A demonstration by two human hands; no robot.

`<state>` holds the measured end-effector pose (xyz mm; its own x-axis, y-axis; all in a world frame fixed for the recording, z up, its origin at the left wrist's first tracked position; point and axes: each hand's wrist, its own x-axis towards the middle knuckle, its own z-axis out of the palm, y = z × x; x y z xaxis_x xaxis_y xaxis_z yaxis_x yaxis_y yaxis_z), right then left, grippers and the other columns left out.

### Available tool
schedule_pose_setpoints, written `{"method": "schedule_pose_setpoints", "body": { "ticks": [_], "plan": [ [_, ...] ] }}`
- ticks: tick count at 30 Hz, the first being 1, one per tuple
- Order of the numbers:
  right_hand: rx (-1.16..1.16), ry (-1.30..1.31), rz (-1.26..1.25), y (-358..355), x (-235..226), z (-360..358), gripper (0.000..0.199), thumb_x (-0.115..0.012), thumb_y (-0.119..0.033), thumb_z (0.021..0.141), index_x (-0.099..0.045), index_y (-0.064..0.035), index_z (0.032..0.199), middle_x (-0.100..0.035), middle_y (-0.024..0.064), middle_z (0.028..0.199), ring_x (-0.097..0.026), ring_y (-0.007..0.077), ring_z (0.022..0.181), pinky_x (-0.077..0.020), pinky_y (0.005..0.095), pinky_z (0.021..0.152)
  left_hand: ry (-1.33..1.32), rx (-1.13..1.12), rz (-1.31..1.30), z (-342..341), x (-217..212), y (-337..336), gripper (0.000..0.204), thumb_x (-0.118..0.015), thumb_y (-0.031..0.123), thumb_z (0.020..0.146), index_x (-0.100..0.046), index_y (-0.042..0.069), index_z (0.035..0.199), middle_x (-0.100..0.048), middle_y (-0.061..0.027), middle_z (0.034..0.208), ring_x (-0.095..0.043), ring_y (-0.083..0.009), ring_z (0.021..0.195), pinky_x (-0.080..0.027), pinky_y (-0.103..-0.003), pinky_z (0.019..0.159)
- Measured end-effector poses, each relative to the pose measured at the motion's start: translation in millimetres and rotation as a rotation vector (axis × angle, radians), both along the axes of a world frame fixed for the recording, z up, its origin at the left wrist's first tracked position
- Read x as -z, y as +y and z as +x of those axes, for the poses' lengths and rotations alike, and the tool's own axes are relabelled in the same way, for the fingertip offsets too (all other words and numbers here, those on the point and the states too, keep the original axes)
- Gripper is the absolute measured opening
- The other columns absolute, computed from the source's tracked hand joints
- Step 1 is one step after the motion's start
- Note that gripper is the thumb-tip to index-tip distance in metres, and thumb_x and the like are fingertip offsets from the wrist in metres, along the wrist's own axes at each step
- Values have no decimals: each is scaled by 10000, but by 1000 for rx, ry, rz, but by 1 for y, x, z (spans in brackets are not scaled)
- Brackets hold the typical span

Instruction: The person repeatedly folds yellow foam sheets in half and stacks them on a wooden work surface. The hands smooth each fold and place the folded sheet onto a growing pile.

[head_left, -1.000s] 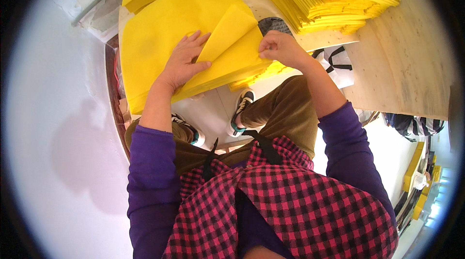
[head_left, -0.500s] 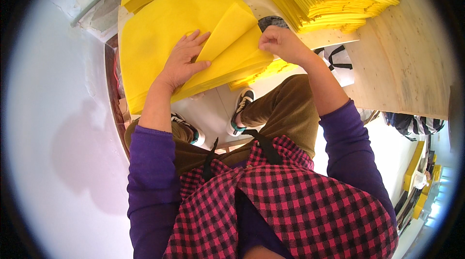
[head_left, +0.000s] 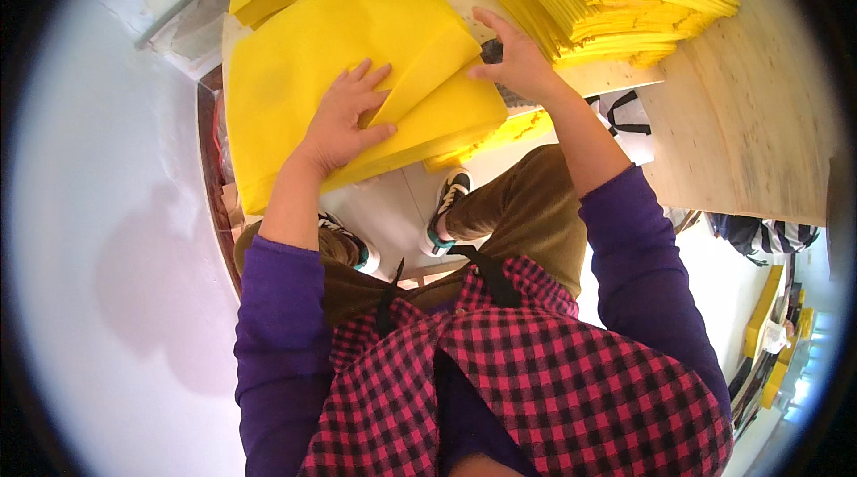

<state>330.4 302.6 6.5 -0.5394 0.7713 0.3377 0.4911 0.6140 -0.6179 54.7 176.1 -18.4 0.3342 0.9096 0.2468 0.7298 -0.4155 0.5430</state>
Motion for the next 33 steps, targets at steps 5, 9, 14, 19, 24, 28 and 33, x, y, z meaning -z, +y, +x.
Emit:
{"method": "schedule_pose_setpoints", "body": {
  "ticks": [5,9,14,19,24,28,33],
  "plan": [
    [-116,1,-68,6,-2,-6,864,-809,-96,684,-386,-146,1436,-533,140,1358,-493,280,1263,-377,355,1059,12,-47,65,7,-14,-9,475,-704,195,768,-616,66,1215,-420,-108,1481,-242,-355,1433,-146,-490,1178],
    [-128,140,-199,2,-3,-6,965,-805,-32,690,-287,-170,1493,-581,112,1293,-510,212,1253,-380,339,1056,132,-52,161,12,-25,-11,448,-688,177,765,-627,92,1200,-477,-115,1423,-317,-354,1395,-199,-515,1162],
    [-152,141,-255,2,-5,-8,995,-784,3,704,-233,-170,1514,-651,63,1107,-586,181,1112,-419,312,1002,274,-18,218,22,-37,-16,404,-670,135,756,-641,111,1159,-535,-111,1354,-397,-334,1345,-255,-521,1143],
    [-276,133,-259,8,4,-1,828,-750,39,707,-393,-157,1429,-659,40,1017,-606,171,1032,-445,294,957,374,-14,184,33,-42,-24,437,-665,97,773,-613,130,1206,-517,-78,1379,-404,-297,1344,-245,-512,1154],
    [-470,84,-15,16,17,3,428,-721,69,675,-675,-80,1074,-666,61,1035,-611,231,1028,-452,323,951,399,-144,278,40,-35,-39,428,-652,118,786,-606,139,1211,-547,-88,1328,-441,-279,1314,-275,-499,1133],
    [-455,74,17,15,20,6,365,-716,84,645,-690,-66,977,-672,79,1062,-607,269,1038,-460,350,944,395,-295,285,32,-29,-60,461,-646,126,797,-580,145,1252,-532,-81,1353,-439,-257,1318,-263,-492,1140],
    [-396,92,21,11,22,7,398,-711,111,616,-687,-67,971,-683,85,1059,-613,275,1041,-469,348,935,442,-450,235,-4,-27,-99,532,-642,102,781,-547,145,1303,-523,-75,1370,-432,-253,1324,-255,-486,1145]
  ]
}}
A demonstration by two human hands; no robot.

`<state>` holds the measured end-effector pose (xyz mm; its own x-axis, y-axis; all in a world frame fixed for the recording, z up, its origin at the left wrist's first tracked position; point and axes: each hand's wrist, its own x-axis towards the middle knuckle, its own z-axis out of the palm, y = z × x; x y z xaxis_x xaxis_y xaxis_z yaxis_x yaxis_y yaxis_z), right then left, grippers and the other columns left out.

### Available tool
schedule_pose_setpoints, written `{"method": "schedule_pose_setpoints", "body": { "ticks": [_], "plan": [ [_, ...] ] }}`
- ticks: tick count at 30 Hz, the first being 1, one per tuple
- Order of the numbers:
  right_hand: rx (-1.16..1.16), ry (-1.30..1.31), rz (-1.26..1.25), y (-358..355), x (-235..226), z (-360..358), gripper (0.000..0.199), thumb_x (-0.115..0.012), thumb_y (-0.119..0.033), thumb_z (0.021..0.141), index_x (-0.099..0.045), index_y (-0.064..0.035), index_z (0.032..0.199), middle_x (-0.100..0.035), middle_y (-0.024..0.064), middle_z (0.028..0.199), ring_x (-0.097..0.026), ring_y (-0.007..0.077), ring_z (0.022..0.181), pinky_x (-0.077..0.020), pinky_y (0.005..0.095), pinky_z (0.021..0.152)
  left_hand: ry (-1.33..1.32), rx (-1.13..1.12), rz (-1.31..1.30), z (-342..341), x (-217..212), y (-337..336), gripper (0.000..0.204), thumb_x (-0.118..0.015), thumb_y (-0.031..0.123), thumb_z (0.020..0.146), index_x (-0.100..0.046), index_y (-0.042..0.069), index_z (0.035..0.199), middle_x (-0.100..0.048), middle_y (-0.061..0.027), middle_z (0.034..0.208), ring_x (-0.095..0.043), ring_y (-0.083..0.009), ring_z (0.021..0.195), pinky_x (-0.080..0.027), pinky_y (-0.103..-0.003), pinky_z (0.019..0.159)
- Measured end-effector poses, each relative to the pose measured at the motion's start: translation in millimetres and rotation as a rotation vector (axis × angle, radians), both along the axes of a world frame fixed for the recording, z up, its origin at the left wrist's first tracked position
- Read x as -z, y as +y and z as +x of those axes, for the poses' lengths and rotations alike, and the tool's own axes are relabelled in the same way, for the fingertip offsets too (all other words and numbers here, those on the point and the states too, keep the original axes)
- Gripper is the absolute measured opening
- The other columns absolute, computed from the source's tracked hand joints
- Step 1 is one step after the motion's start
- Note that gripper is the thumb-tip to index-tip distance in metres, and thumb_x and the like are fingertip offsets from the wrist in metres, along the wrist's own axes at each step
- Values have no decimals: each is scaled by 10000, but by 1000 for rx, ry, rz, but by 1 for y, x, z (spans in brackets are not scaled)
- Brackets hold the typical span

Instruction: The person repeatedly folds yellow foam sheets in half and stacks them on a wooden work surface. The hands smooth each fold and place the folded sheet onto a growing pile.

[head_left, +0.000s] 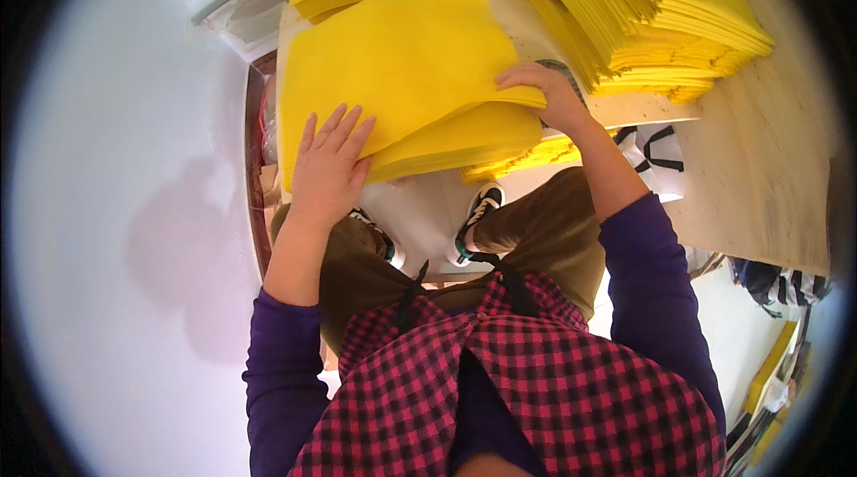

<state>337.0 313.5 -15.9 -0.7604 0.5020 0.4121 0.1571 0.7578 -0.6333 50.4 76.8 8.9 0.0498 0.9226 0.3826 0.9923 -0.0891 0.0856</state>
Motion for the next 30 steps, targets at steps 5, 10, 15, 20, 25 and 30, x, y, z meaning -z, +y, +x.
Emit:
{"method": "schedule_pose_setpoints", "body": {
  "ticks": [5,10,15,20,25,30],
  "plan": [
    [-23,86,-116,1,6,-2,316,-725,65,687,-686,-64,973,-688,79,1056,-630,226,1014,-478,321,911,-14,-100,2,-42,8,-29,594,-633,18,723,-549,124,1301,-527,-79,1368,-450,-266,1310,-272,-479,1142],
    [-8,114,-256,-1,12,-2,258,-728,23,741,-688,-52,984,-683,75,1053,-629,204,1005,-476,301,902,-176,-86,25,-79,19,-40,597,-631,-48,690,-579,106,1265,-558,-86,1336,-472,-287,1290,-299,-465,1132],
    [30,112,-210,-7,12,-3,238,-717,32,750,-692,-50,972,-677,70,1061,-622,194,1002,-473,289,902,-417,-14,49,-106,25,-34,547,-642,-82,686,-625,83,1207,-581,-97,1311,-476,-308,1287,-327,-438,1116],
    [56,102,-203,-11,8,-4,238,-713,48,745,-696,-55,959,-676,65,1060,-615,191,1013,-471,294,912,-560,22,83,-119,33,-23,385,-663,-30,742,-690,82,1109,-618,-103,1263,-502,-311,1266,-346,-437,1099],
    [55,104,-192,-10,10,-6,245,-718,42,743,-695,-53,968,-677,59,1049,-608,191,1028,-470,305,921,-411,98,126,-125,32,-18,296,-649,-4,772,-715,89,1044,-673,-87,1173,-540,-300,1234,-340,-461,1099],
    [92,177,-277,-10,11,-6,205,-701,14,807,-686,-48,1001,-675,48,1010,-613,166,975,-474,283,886,-539,97,122,-129,20,-18,264,-629,-29,775,-716,70,1005,-700,-80,1100,-547,-289,1219,-372,-431,1069]
  ]
}}
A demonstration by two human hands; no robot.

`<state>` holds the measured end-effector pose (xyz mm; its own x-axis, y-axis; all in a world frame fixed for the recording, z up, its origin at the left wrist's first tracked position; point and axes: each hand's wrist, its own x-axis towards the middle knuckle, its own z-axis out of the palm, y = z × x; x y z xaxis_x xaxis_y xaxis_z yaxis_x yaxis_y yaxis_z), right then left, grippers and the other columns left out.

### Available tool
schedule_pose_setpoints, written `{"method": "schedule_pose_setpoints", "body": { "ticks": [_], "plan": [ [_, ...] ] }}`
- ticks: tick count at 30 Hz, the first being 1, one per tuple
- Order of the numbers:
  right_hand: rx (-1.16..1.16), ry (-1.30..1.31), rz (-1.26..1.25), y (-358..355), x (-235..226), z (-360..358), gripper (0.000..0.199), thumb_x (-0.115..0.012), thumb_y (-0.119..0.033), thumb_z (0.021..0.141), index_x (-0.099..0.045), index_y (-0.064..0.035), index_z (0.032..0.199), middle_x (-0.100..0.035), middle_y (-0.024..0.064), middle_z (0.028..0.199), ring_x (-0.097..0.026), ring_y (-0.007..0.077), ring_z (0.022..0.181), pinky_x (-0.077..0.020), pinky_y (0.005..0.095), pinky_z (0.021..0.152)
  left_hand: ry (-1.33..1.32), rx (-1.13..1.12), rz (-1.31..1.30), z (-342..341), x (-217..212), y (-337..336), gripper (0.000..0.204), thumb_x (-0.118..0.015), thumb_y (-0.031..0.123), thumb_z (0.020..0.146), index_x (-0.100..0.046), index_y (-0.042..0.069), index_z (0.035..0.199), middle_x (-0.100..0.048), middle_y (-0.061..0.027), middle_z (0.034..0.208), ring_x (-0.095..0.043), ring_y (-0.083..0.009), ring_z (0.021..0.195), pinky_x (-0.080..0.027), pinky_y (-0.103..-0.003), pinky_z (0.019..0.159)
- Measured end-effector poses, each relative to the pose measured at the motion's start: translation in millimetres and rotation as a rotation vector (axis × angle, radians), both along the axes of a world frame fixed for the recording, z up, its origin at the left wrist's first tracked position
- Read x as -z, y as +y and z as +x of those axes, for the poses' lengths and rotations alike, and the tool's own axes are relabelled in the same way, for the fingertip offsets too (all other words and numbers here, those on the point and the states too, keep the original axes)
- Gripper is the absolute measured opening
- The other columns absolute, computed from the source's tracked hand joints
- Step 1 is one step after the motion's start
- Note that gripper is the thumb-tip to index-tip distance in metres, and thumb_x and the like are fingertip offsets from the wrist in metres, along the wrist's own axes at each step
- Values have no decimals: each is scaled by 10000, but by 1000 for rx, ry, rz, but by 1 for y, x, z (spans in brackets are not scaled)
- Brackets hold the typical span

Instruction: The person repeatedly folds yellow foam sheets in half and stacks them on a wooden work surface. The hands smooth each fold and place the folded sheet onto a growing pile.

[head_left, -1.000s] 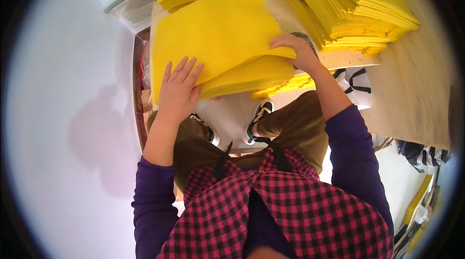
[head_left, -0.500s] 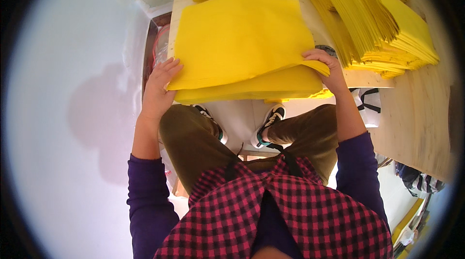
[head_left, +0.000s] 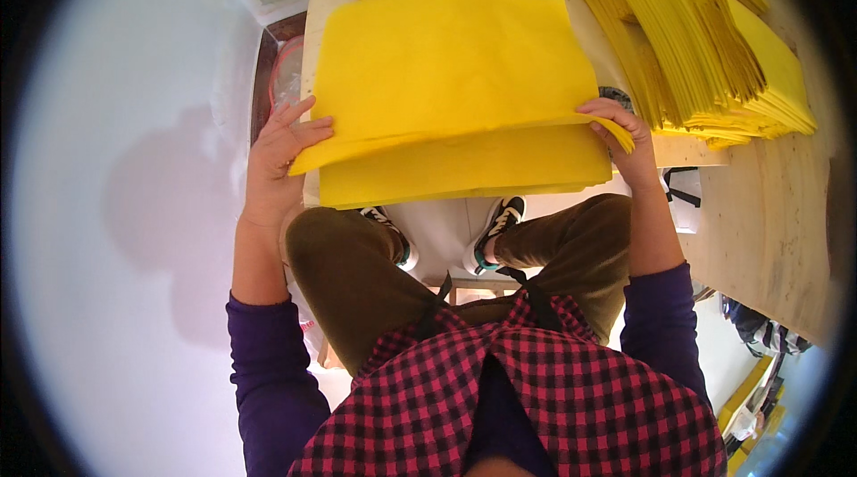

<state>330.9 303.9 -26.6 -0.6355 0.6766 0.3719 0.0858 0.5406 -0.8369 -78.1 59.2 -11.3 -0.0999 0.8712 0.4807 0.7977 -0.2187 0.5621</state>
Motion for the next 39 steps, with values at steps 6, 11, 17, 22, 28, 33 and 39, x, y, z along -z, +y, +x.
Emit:
{"method": "schedule_pose_setpoints", "body": {
  "ticks": [6,11,17,22,28,33,39],
  "plan": [
    [319,-81,-272,-7,-9,-5,176,-662,-85,904,-674,-26,1070,-660,-5,954,-576,88,910,-460,245,837,-438,28,-72,0,-6,0,269,-589,-34,858,-680,47,1099,-663,-68,1139,-561,-227,1144,-402,-337,1011],
    [396,-77,-293,-9,-18,-14,235,-659,-153,921,-658,4,1096,-650,-9,931,-571,76,864,-464,234,795,-969,-62,-37,20,1,-5,260,-552,82,965,-595,-25,1198,-662,-65,1092,-613,-144,1009,-487,-296,888],
    [358,-41,-315,-9,-20,-21,264,-640,-167,935,-641,13,1129,-656,1,967,-574,74,871,-463,229,791,-1001,-159,-44,27,11,6,259,-558,135,974,-608,-29,1168,-670,-61,1057,-621,-135,945,-495,-275,825],
    [383,50,-403,-2,-12,-28,263,-645,-152,925,-639,22,1122,-669,14,975,-592,81,845,-477,231,761,-947,-270,-137,26,22,14,184,-557,114,970,-635,-27,1057,-652,-13,929,-572,-75,818,-458,-225,735],
    [395,-121,-444,4,-9,-29,259,-636,-96,921,-622,25,1149,-671,48,1025,-614,93,878,-487,227,790,-951,-380,-222,25,25,21,158,-582,128,957,-642,-18,969,-620,21,821,-517,-45,709,-426,-211,647],
    [381,10,-452,5,-10,-31,223,-639,-115,910,-630,55,1055,-681,51,916,-612,83,792,-495,240,711,-932,-431,-171,30,19,23,184,-591,157,960,-641,-6,1028,-623,15,819,-502,-60,705,-407,-209,644],
    [410,-94,-402,12,-7,-25,194,-619,-143,934,-623,37,1008,-666,25,875,-584,58,755,-467,215,675,-966,-539,-60,34,13,27,140,-647,151,930,-646,12,948,-640,18,789,-501,-31,659,-365,-186,605]
  ]
}}
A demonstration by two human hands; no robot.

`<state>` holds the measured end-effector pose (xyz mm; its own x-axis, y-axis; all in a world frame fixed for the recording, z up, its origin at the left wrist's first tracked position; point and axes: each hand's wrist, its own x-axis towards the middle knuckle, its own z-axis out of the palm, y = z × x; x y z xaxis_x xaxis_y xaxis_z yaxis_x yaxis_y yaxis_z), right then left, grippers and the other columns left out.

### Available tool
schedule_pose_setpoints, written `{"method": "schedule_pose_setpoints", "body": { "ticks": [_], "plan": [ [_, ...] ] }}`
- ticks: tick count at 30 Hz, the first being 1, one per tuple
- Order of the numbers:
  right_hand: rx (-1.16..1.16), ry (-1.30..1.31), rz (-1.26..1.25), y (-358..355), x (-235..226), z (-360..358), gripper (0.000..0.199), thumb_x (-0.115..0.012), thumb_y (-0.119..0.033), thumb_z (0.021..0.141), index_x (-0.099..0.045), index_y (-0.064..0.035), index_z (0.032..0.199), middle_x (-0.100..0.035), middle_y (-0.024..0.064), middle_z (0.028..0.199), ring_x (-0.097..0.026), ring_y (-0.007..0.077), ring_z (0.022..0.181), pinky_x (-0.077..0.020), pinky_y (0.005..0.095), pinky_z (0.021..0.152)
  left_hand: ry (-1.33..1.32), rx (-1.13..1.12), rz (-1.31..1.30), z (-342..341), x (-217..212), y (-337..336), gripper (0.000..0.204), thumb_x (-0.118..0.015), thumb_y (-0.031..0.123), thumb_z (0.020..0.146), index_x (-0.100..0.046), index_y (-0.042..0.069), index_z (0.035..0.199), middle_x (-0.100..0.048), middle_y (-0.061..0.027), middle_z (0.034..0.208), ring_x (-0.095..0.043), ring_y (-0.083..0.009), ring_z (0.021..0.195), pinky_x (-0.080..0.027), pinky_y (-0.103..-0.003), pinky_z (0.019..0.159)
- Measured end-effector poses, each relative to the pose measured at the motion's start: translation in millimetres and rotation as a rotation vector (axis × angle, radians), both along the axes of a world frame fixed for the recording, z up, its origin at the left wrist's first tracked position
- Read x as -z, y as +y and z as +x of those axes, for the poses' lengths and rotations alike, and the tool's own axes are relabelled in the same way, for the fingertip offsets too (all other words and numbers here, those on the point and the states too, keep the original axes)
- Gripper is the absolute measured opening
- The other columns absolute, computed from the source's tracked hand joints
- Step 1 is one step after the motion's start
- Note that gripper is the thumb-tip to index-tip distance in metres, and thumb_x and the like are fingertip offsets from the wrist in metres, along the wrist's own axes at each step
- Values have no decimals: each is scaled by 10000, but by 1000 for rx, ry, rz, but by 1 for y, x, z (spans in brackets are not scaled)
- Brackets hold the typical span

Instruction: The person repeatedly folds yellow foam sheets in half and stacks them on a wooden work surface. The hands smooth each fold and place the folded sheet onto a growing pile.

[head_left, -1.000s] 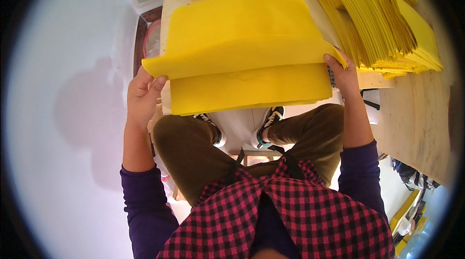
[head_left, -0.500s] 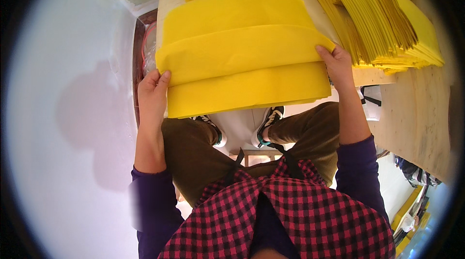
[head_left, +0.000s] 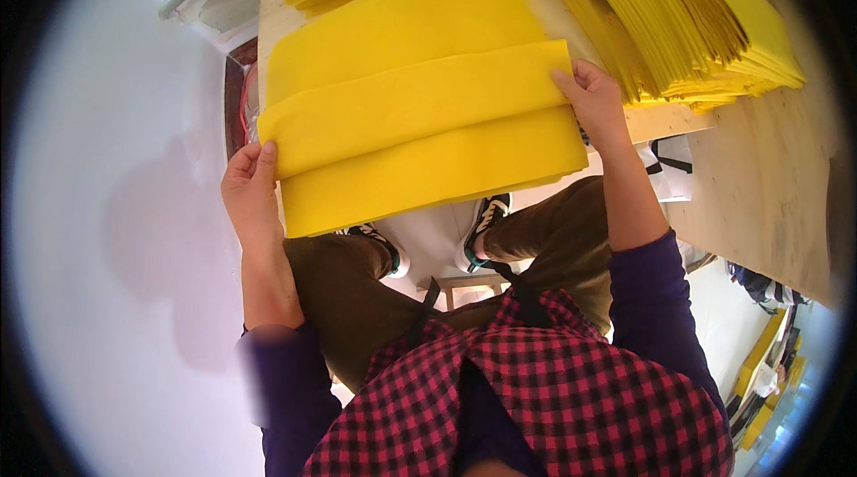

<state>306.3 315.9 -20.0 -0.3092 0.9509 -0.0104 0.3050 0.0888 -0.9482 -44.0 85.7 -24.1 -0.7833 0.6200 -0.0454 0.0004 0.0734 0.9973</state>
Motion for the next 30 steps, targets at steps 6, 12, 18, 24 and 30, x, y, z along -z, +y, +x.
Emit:
{"method": "schedule_pose_setpoints", "body": {
  "ticks": [6,12,18,24,30],
  "plan": [
    [29,8,81,7,11,-3,218,-642,-191,917,-621,26,902,-614,6,719,-497,51,638,-426,235,594,67,37,161,-6,13,9,137,-635,130,938,-631,-5,961,-650,5,800,-550,-33,703,-416,-183,637],
    [35,-77,127,6,14,-2,238,-648,-207,908,-624,29,917,-620,26,711,-503,65,633,-437,250,600,51,42,69,-11,22,13,117,-634,108,929,-622,-7,948,-658,-10,818,-564,-38,707,-411,-182,623],
    [34,-136,163,12,21,-1,256,-656,-231,887,-635,22,923,-628,42,714,-515,94,626,-447,272,608,13,20,13,-12,19,11,102,-648,103,905,-627,11,943,-650,-1,803,-553,-43,675,-394,-181,601],
    [22,-118,140,14,19,-1,245,-653,-223,887,-635,19,917,-628,40,715,-515,92,628,-442,272,600,-30,29,44,-14,21,13,112,-658,129,900,-624,26,929,-644,2,778,-537,-41,636,-381,-193,565],
    [31,-45,59,15,13,0,223,-652,-209,889,-643,13,914,-622,22,721,-526,90,647,-436,253,602,137,-25,-3,-16,34,17,130,-659,143,904,-621,20,926,-639,-1,761,-521,-26,638,-372,-186,565]
  ]
}}
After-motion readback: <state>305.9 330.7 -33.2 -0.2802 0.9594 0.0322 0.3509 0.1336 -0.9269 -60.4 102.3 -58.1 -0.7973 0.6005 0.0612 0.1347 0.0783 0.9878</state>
